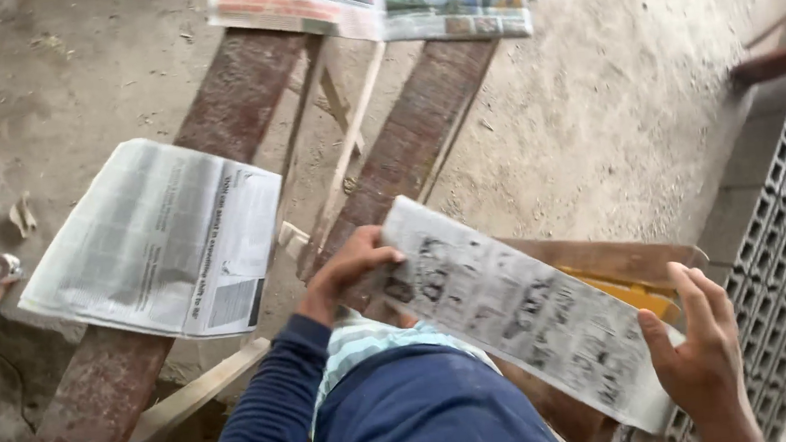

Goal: Wrapping long wooden furniture components in newspaper for protection.

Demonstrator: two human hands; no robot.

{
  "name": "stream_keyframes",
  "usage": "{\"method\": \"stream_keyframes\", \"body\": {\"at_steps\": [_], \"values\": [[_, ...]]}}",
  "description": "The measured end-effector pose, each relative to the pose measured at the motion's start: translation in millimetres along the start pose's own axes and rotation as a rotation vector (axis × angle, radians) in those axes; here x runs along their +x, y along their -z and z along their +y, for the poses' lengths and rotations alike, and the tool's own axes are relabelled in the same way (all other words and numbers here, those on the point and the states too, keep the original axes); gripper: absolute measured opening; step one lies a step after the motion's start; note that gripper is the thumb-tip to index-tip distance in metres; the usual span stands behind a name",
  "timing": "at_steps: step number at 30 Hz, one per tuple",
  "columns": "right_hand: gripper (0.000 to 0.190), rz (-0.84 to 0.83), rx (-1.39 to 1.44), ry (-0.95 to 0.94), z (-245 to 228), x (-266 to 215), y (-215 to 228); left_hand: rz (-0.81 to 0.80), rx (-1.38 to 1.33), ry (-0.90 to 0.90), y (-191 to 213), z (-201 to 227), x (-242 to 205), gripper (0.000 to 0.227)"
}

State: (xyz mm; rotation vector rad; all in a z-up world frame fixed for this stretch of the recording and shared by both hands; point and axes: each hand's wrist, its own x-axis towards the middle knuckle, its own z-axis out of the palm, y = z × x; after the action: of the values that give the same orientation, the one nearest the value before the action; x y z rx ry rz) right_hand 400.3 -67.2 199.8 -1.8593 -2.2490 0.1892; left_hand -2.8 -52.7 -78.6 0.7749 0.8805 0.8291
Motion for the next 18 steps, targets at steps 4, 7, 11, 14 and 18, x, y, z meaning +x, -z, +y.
{"method": "stream_keyframes", "body": {"at_steps": [4,7,11,14,18], "values": [[0.069,-0.451,-0.209,0.069,3.7,46.4,-33.5,0.298,-0.064,0.114,62.4,-35.5,-52.7,0.043],[0.071,-0.679,-0.275,0.089,2.9,74.6,-77.2,0.459,-0.245,0.035,61.2,-23.6,-98.2,0.043],[0.075,-0.769,-0.189,0.1,9.8,114.4,-152.7,0.752,-0.167,0.134,74.8,-55.1,-136.2,0.035],[0.075,-0.811,-0.19,0.091,-4.1,142.0,-195.2,0.883,-0.369,0.02,70.6,-87.5,-159.7,0.032],[0.079,-0.827,-0.017,0.111,3.3,178.9,-263.0,1.041,-0.453,-0.013,53.4,-100.6,-184.7,0.029]]}}
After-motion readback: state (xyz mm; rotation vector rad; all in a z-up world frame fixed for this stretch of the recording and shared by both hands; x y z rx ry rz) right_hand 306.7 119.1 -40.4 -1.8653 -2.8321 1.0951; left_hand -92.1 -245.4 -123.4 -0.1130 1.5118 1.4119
